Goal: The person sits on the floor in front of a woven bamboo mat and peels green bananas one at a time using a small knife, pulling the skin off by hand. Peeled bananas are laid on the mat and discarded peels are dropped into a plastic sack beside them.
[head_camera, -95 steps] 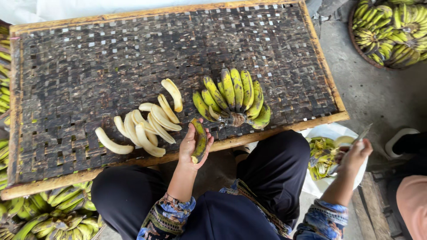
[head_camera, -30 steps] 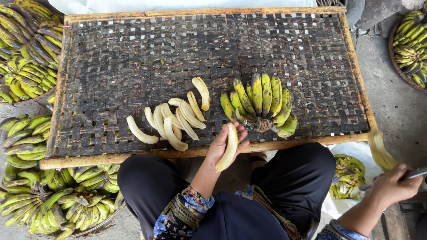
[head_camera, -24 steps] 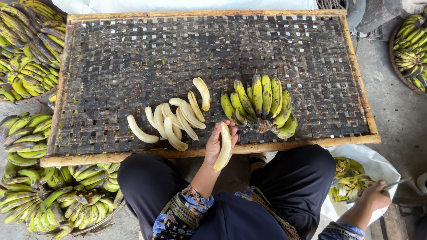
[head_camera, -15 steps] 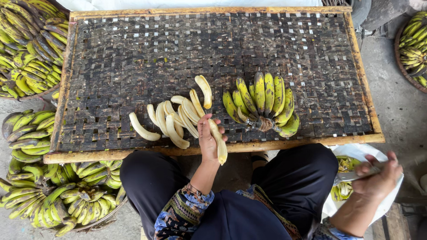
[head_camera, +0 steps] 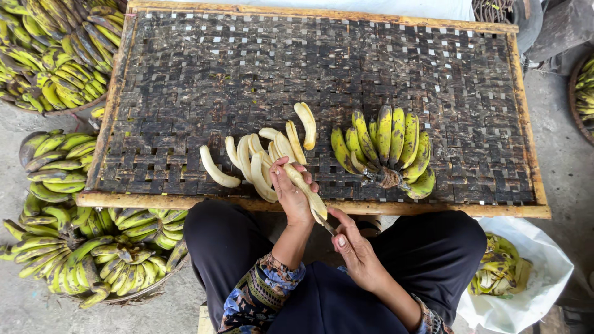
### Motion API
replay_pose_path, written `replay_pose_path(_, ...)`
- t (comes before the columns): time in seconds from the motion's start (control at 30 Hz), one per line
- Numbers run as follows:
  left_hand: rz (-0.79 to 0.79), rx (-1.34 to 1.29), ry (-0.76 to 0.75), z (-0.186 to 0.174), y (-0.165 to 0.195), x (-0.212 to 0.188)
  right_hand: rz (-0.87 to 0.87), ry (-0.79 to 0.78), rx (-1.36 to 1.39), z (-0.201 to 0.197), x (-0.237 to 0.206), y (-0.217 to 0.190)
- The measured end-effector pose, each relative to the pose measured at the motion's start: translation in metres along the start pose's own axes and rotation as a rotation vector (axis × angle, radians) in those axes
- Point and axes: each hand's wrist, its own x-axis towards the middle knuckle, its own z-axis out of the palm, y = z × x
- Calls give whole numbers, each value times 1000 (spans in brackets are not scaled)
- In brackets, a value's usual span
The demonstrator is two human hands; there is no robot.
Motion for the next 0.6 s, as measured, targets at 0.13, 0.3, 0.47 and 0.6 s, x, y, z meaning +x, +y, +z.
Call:
replay_pose_path(0.13,9,-31,0,0,-2,-1,10,-4,-59,-2,-1,2)
replay_pose_path(0.3,33,-41,-24,1,-4,-3,66,25,-107,0,0,7)
replay_pose_path(0.47,17,-61,-33,2,0,-5,16,33,-149,0,3,14)
replay_pose_path(0.6,-26,-85,-65,6,2,-11,-1,44,-174,1,7,19)
